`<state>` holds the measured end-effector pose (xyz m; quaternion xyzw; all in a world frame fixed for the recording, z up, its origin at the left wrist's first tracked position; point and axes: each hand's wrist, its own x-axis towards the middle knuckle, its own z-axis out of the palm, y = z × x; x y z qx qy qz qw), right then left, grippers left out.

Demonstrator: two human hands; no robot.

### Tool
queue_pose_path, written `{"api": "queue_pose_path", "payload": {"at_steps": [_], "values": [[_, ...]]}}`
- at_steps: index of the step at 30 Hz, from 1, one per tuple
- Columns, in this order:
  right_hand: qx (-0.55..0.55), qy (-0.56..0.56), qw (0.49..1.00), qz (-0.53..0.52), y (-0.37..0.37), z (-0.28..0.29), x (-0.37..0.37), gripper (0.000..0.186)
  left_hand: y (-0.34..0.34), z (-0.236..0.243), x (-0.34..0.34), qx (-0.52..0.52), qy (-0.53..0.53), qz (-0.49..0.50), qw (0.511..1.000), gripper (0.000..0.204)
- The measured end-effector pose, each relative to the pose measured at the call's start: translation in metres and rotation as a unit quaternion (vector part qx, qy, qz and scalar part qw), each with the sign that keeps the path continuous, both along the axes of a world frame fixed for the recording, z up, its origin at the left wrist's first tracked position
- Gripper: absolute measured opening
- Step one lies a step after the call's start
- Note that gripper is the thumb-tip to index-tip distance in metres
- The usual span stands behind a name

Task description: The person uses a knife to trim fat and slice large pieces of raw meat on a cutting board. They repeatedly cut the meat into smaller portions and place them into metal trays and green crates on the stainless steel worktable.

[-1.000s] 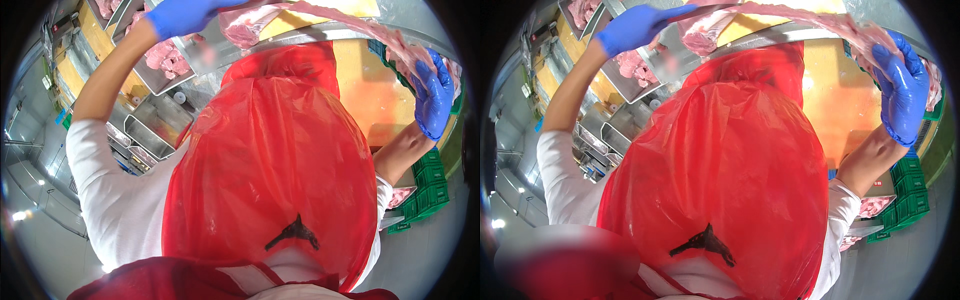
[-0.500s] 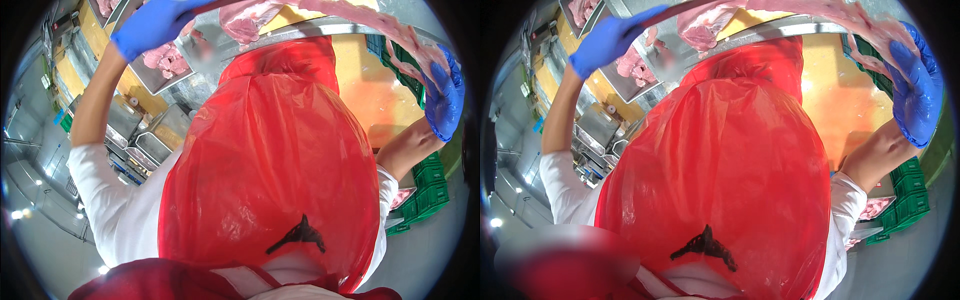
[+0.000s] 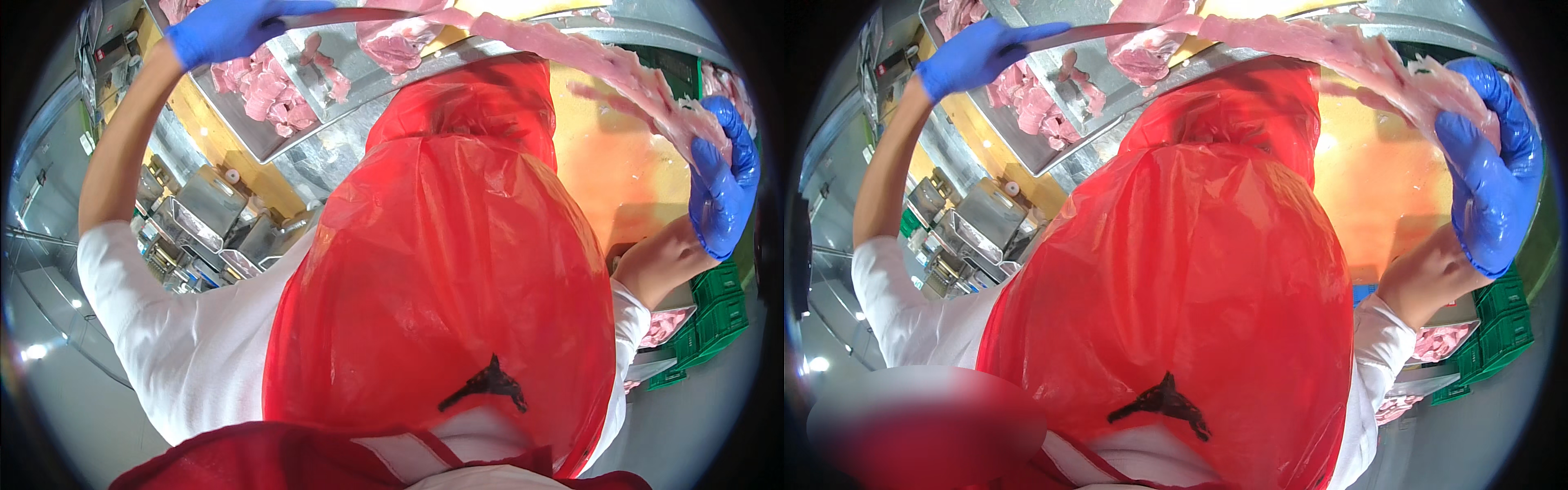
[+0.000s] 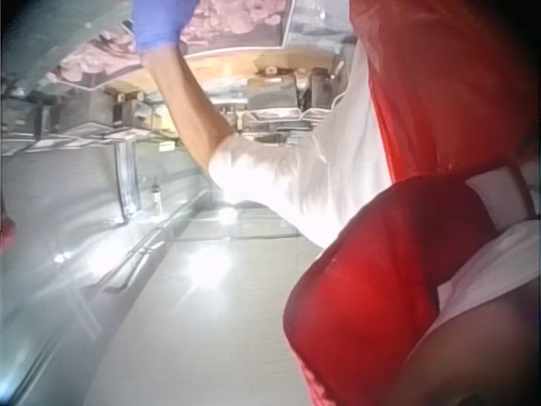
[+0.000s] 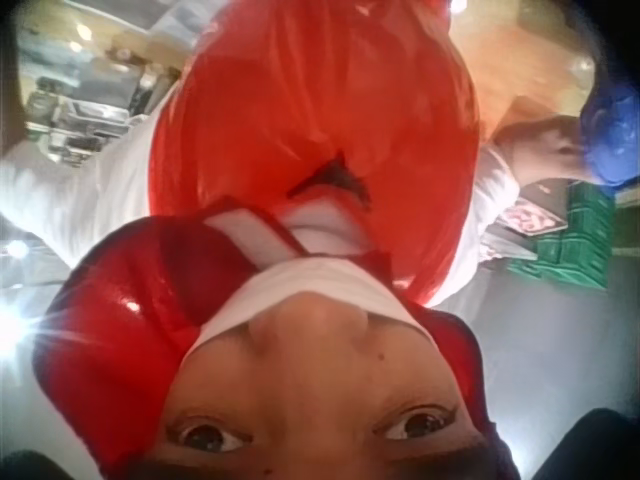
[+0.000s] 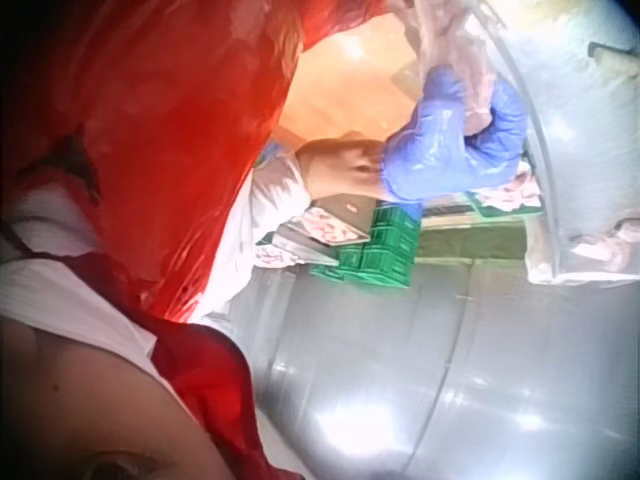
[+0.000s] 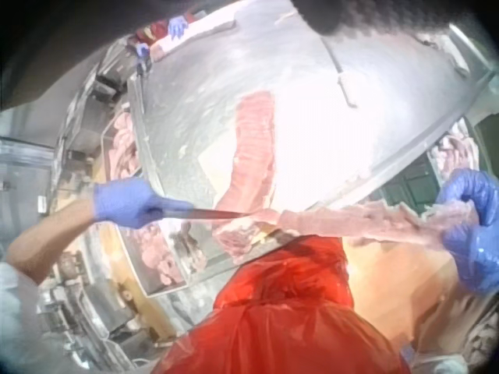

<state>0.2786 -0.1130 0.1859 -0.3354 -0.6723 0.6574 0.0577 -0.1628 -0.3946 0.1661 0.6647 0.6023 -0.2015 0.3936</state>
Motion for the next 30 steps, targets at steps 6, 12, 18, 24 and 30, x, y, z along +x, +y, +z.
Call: {"api": "queue_pose_path", "payload": {"at_steps": [6,12,18,24,30], "values": [[0.051,0.037,0.997,0.055,0.000,0.007,-0.018,0.032,0.069,-0.024,0.049,0.090,-0.042,0.054,0.994,0.054],[0.101,-0.025,0.992,0.068,-0.002,0.001,0.009,0.032,0.077,-0.042,0.078,-0.002,0.101,-0.027,0.994,0.054],[0.009,0.001,0.998,0.063,-0.004,0.003,0.039,0.030,-0.033,0.018,0.019,0.000,0.071,0.036,0.997,0.060],[0.046,-0.008,0.997,0.066,-0.010,0.012,0.057,0.042,0.061,-0.014,0.087,0.084,0.030,0.026,0.996,0.051],[0.076,0.002,0.989,-0.126,-0.056,0.017,0.073,0.038,0.018,-0.061,0.071,0.082,-0.035,0.018,0.996,0.051]]}}
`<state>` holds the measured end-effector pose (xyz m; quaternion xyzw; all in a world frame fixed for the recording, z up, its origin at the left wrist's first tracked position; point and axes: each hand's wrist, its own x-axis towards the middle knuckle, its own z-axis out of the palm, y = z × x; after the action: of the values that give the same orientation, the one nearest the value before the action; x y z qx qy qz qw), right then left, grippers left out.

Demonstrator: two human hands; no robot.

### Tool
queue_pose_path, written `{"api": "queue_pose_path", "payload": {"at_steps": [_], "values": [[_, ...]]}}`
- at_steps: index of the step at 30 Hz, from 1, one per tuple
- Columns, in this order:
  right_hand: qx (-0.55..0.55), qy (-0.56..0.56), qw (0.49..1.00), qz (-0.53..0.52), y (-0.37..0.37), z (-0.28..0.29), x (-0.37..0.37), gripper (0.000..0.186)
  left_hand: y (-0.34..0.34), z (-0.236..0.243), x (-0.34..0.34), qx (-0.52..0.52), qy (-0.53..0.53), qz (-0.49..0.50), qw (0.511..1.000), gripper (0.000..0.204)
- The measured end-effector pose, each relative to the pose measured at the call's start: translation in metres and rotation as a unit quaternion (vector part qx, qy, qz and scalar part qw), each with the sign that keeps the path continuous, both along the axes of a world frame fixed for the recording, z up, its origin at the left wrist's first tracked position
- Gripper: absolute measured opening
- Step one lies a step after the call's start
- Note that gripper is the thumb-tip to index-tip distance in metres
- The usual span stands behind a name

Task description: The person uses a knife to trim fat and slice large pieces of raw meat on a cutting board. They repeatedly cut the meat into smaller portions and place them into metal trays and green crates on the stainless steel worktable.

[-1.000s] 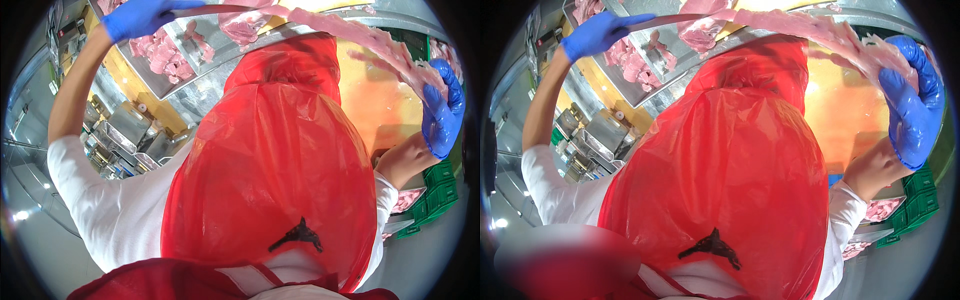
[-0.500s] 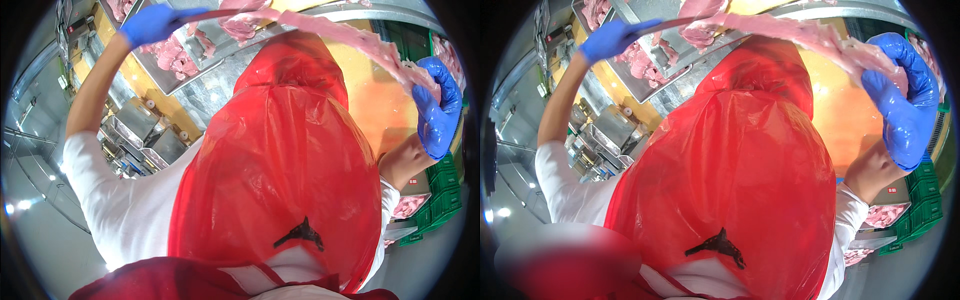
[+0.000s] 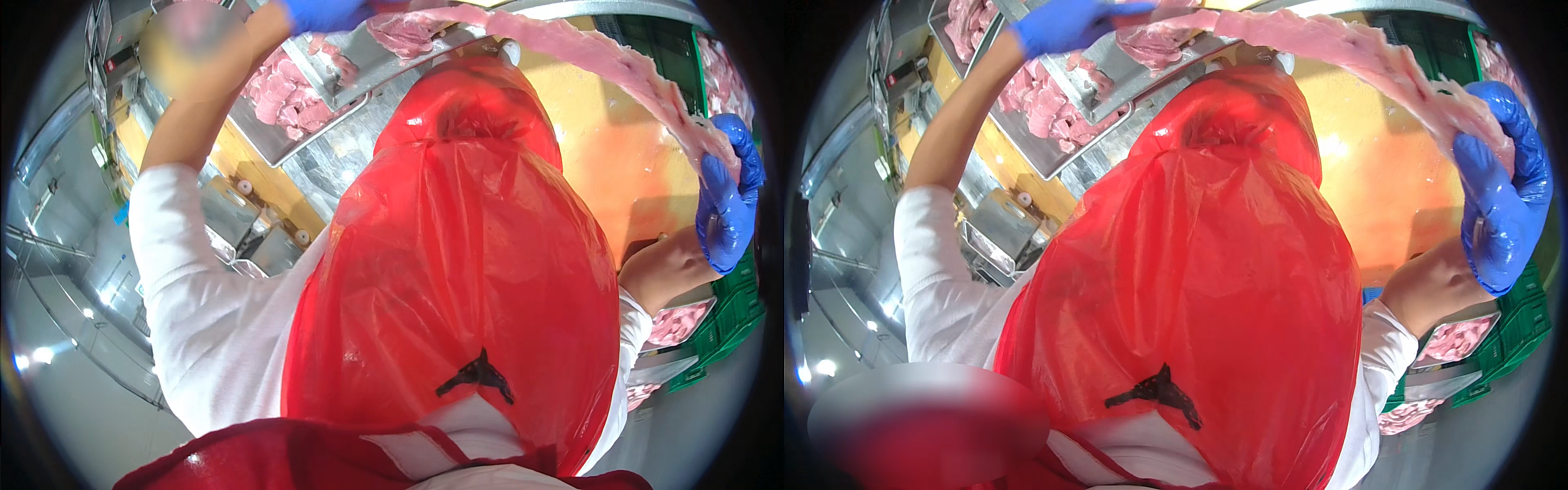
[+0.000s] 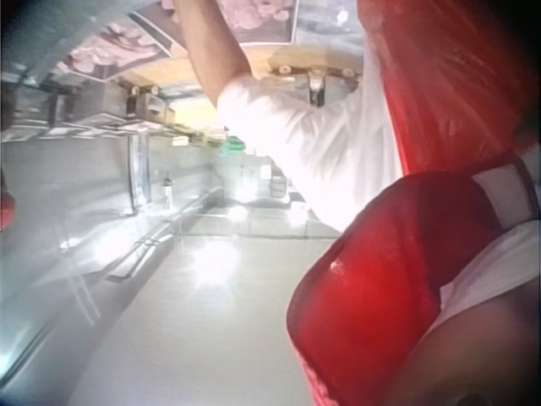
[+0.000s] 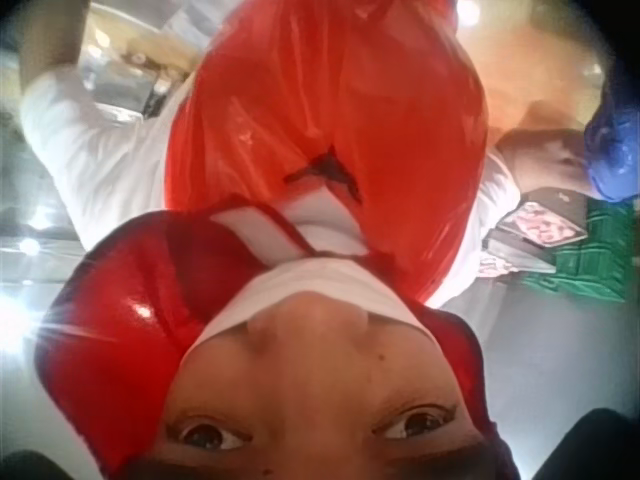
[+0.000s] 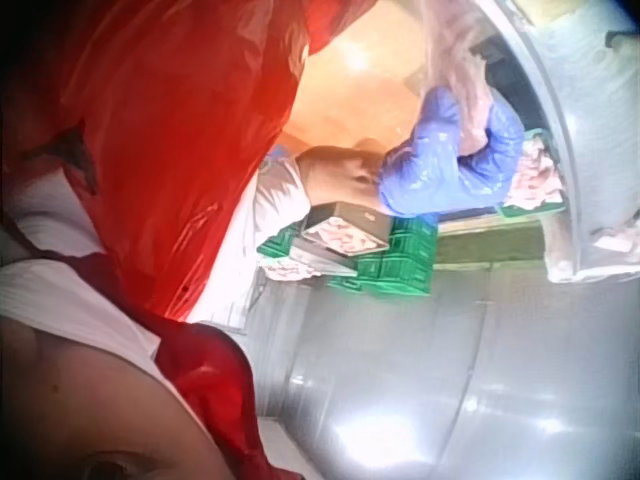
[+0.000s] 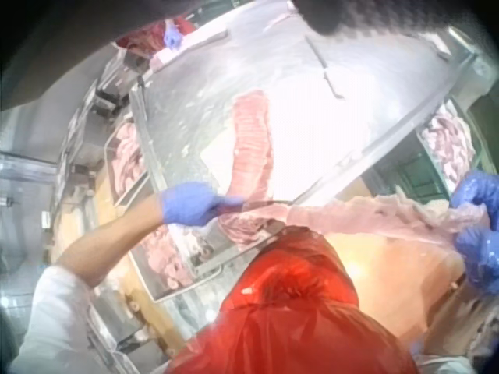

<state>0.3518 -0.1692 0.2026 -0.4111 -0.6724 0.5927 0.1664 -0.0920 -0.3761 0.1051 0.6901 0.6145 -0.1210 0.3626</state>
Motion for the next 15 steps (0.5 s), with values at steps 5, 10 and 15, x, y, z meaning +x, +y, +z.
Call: {"api": "queue_pose_path", "payload": {"at_steps": [5,10,15], "values": [[0.022,0.007,0.997,-0.071,-0.059,0.017,-0.017,0.027,-0.116,0.061,-0.034,-0.025,0.024,0.066,0.997,0.062],[0.049,-0.018,0.996,-0.072,-0.099,0.038,-0.024,0.023,-0.087,-0.011,-0.040,0.267,-0.114,-0.028,0.956,0.065],[0.065,-0.016,0.997,-0.026,-0.108,0.053,-0.049,0.021,-0.044,-0.020,0.016,0.098,0.008,-0.023,0.995,0.055]]}}
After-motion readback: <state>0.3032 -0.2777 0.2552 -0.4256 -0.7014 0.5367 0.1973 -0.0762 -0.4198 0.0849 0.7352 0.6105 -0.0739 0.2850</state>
